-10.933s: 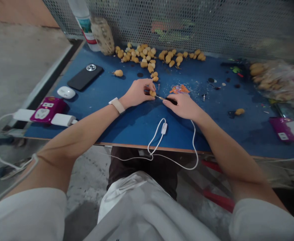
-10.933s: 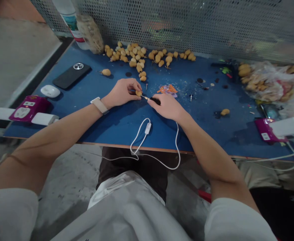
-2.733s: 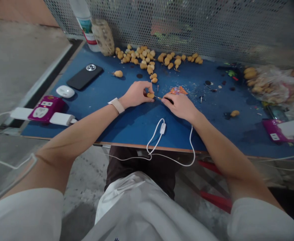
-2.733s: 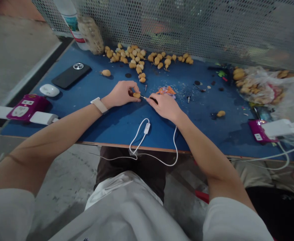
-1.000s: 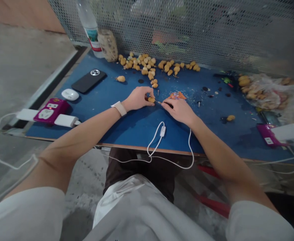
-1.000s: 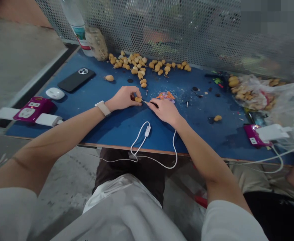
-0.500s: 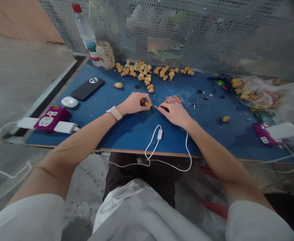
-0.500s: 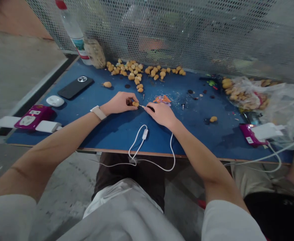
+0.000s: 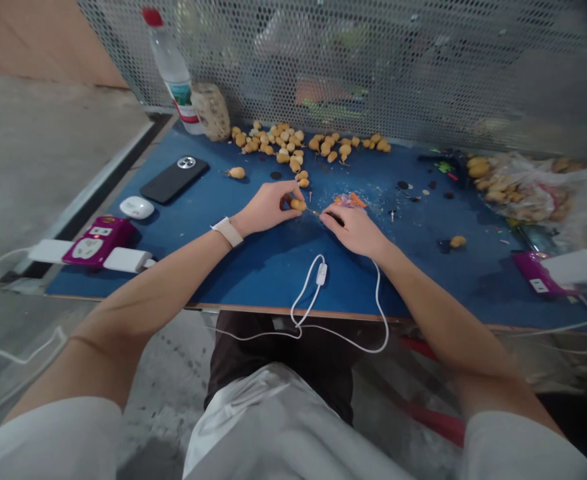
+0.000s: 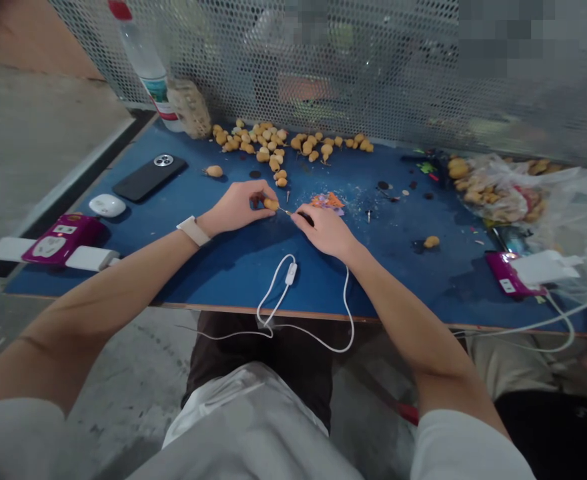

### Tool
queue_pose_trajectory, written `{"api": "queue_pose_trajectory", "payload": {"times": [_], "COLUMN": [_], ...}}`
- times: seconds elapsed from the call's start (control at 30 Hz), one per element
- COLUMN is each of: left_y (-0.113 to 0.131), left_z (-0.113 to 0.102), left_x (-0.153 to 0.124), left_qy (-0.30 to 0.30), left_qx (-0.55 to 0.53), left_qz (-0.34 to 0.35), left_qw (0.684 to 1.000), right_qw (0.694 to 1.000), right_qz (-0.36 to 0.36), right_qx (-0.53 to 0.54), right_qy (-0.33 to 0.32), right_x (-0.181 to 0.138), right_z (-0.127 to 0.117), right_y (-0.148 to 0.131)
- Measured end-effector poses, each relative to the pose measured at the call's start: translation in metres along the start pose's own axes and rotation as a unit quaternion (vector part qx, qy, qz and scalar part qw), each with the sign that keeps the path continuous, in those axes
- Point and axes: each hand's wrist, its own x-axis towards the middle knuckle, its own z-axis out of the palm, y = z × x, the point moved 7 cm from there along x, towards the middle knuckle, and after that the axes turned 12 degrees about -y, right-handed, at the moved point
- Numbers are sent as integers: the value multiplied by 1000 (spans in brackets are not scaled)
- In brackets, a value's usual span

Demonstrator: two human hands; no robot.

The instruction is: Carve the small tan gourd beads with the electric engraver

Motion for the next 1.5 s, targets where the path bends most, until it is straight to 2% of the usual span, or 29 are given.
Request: {"api": "queue_pose_trajectory", "payload": {"times": [0.13,0.27,0.43,0.6,0.83,1.03,1.13,1.3,1.5], "left_y": [16,28,32,30,38,29,24,25,28], "left_z": [-5,-10,-12,-7,1,13,16,14,9], "left_x": [-2,-7,-9,-5,1,2,3,5,6], "left_qy": [50,84,90,88,72,62,56,52,79], "left_qx": [63,104,58,-31,-120,-166,-163,-159,-171], "left_qz": [38,54,52,35,35,-40,-53,-7,63], "left_qw": [996,989,993,995,990,983,984,986,980], "right_qw": [997,977,943,936,945,951,954,939,912], "right_qz": [-35,-20,-35,-53,-82,-79,-80,-86,-72], "right_qx": [68,209,325,343,313,296,289,332,404], "right_qy": [8,-29,-55,-61,-57,-32,-20,-31,-28], "right_x": [-1,-3,-4,-4,-6,-8,-8,-6,-4], "right_z": [0,7,13,17,17,15,13,14,21], "right_y": [-7,-9,-15,-21,-32,-39,-39,-33,-25]}}
